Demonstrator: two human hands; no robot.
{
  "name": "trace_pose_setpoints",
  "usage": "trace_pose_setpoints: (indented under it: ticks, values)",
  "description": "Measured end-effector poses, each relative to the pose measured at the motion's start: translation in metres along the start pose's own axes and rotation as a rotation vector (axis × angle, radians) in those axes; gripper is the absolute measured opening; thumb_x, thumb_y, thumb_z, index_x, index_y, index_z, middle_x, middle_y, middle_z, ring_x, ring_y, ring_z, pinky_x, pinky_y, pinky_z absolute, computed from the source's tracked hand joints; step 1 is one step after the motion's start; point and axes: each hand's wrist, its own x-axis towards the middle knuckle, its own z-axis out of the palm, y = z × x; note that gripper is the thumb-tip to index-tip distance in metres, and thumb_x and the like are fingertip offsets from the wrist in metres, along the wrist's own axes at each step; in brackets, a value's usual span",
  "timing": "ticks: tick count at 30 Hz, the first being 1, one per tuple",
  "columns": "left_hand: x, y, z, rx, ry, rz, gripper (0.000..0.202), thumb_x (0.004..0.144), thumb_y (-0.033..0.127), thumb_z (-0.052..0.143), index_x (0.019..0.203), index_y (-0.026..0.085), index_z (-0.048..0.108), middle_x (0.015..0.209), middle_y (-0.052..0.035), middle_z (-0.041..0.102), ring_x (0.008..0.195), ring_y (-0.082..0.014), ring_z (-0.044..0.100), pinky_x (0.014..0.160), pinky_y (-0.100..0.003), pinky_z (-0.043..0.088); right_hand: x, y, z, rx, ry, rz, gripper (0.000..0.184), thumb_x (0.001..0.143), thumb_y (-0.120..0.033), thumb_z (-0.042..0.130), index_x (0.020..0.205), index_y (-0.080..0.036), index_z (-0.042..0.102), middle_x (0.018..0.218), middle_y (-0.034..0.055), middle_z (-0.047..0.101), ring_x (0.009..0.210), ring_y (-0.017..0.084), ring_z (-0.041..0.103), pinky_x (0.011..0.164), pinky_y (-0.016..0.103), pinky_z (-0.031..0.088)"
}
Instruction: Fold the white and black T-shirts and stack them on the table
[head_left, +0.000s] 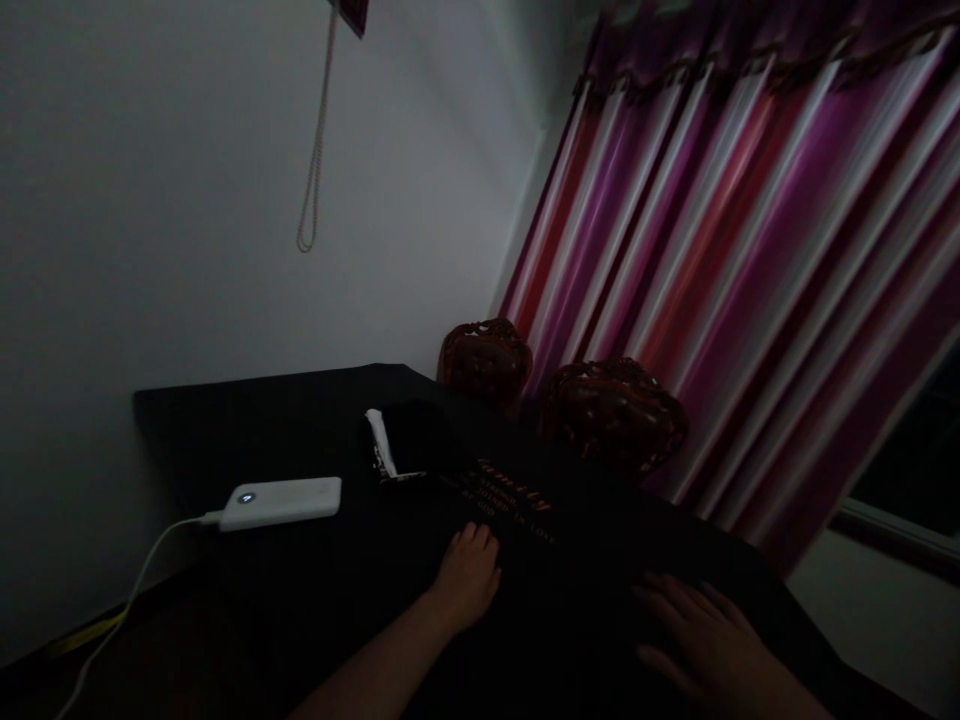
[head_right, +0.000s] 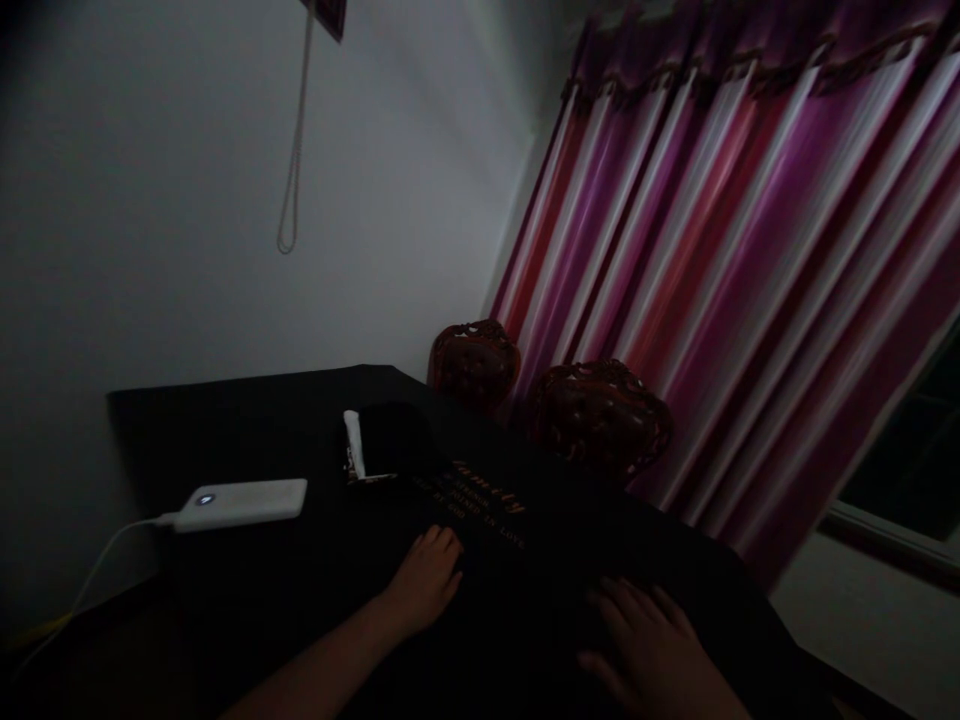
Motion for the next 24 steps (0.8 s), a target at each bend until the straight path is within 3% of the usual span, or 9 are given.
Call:
trace_pose_setpoints:
  ticks: [2, 5, 8, 11, 14, 18, 24]
  values:
    - [0.001, -0.003, 0.000, -0.001, -0.009, 0.002, 0.029, 0.087, 0.023, 0.044, 0.111, 0.016, 0.058, 0.118, -0.0114, 0.055, 0.111, -0.0269, 0.046, 0.098, -0.044, 0.039, 0.064, -0.044, -0.011, -0.009, -0.037, -0.128, 0.053, 0.089, -0.057, 0.048, 0.131, -0.027, 0.055, 0.135, 0.0102, 0.054, 0.123, 0.031, 0.049, 0.107, 0.055, 0.031]
    - [0.003, -0.008, 0.000, -0.008, -0.020, 0.007, 0.031, 0.086, 0.024, 0.045, 0.112, 0.015, 0.059, 0.120, -0.0123, 0.055, 0.113, -0.0288, 0.045, 0.099, -0.046, 0.038, 0.163, -0.110, -0.018, -0.007, -0.011, -0.265, 0.047, 0.089, -0.046, 0.055, 0.127, -0.019, 0.056, 0.130, 0.0136, 0.056, 0.120, 0.030, 0.050, 0.105, 0.050, 0.033]
    - [0.005, -0.012, 0.000, -0.020, -0.024, 0.014, 0.034, 0.085, 0.025, 0.045, 0.115, 0.016, 0.059, 0.122, -0.0115, 0.055, 0.115, -0.0293, 0.046, 0.099, -0.046, 0.039, 0.244, -0.160, -0.004, -0.014, -0.038, -0.329, 0.045, 0.088, -0.044, 0.058, 0.123, -0.015, 0.056, 0.122, 0.0149, 0.059, 0.118, 0.029, 0.051, 0.103, 0.046, 0.034]
    - [0.005, -0.016, -0.001, -0.024, -0.030, 0.023, 0.036, 0.086, 0.025, 0.044, 0.118, 0.018, 0.059, 0.126, -0.0102, 0.055, 0.115, -0.0288, 0.047, 0.100, -0.045, 0.040, 0.298, -0.192, 0.022, -0.006, -0.099, -0.358, 0.047, 0.082, -0.042, 0.067, 0.120, -0.017, 0.056, 0.120, 0.0132, 0.061, 0.118, 0.028, 0.051, 0.098, 0.039, 0.039]
    - [0.008, -0.019, 0.000, -0.082, -0.054, 0.046, 0.044, 0.086, 0.025, 0.044, 0.129, 0.021, 0.053, 0.135, -0.0093, 0.051, 0.123, -0.0294, 0.042, 0.106, -0.047, 0.035, 0.329, -0.210, 0.048, 0.022, -0.141, -0.349, 0.041, 0.077, -0.031, 0.072, 0.113, -0.019, 0.060, 0.110, 0.0102, 0.066, 0.105, 0.025, 0.060, 0.086, 0.032, 0.046]
    - [0.012, -0.018, 0.002, -0.154, -0.103, 0.055, 0.052, 0.086, 0.025, 0.045, 0.138, 0.022, 0.045, 0.142, -0.0100, 0.045, 0.128, -0.0311, 0.037, 0.109, -0.049, 0.031, 0.341, -0.212, 0.069, 0.085, -0.146, -0.285, 0.021, 0.083, -0.014, 0.055, 0.102, -0.018, 0.063, 0.100, 0.0116, 0.069, 0.096, 0.025, 0.065, 0.080, 0.032, 0.046]
    - [0.009, -0.016, 0.002, -0.123, -0.069, 0.060, 0.044, 0.085, 0.025, 0.047, 0.128, 0.018, 0.054, 0.132, -0.0122, 0.053, 0.121, -0.0325, 0.043, 0.104, -0.051, 0.035, 0.343, -0.201, 0.071, 0.280, -0.132, -0.114, 0.016, 0.084, -0.020, 0.055, 0.098, -0.020, 0.063, 0.093, 0.0112, 0.070, 0.091, 0.025, 0.066, 0.078, 0.032, 0.045]
